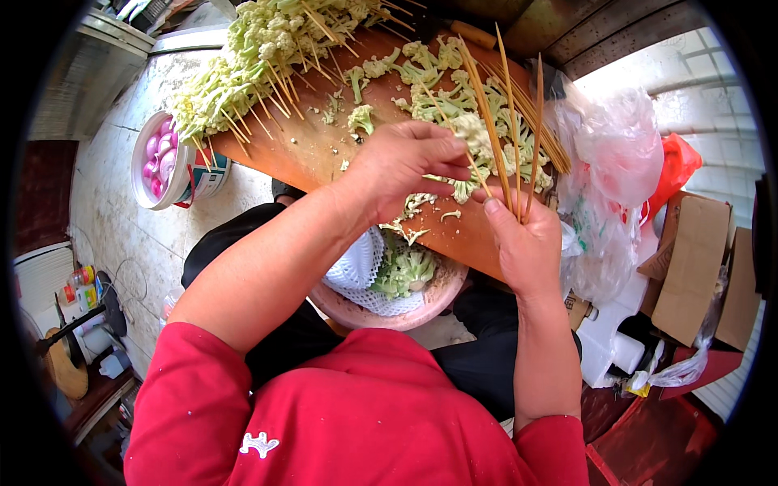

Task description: The person skewers pieces of cauliflower onto wooden sticks from a wooden board, placing each completed skewer onto a pile on the same board.

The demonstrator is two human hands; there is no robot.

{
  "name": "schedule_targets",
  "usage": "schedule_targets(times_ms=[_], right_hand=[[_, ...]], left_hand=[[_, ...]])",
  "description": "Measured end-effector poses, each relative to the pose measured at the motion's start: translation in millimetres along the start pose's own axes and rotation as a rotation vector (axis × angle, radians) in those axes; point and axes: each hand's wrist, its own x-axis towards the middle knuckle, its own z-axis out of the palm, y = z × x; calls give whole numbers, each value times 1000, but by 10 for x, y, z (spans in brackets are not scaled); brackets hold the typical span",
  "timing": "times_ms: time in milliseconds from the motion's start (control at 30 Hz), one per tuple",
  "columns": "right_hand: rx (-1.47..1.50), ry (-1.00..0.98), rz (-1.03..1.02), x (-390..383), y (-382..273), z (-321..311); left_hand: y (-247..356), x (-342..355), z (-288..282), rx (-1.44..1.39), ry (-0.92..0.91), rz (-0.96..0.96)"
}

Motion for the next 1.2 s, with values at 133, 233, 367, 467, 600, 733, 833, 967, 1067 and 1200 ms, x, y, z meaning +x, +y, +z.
schedule_targets(times_ms=[133,233,367,467,600,733,833,967,1067,1200], right_hand=[[3,18,-47,70,-13,21],[-55,47,-57,103,-16,-27],[-110,169,-88,157,-57,-135],[81,173,-50,164,-44,-235],[49,180,-63,109,-63,-173],[1,151,-106,89,-84,-124],[-51,130,-124,85,-55,-139],[-74,113,-167,67,-67,-128],[-103,96,-128,50,-84,-130],[-146,64,-160,6,-67,-106]], left_hand=[[-180,-83,199,104,-10,-45],[-132,0,195,158,-48,28],[-10,114,140,293,-1,210],[-103,384,-76,628,113,366],[-289,466,-49,1205,90,420],[-515,512,-69,1626,70,572],[-464,508,-24,1829,32,476],[-328,473,-68,1746,95,527],[-43,429,-99,1305,172,273],[204,343,-213,348,128,114]])
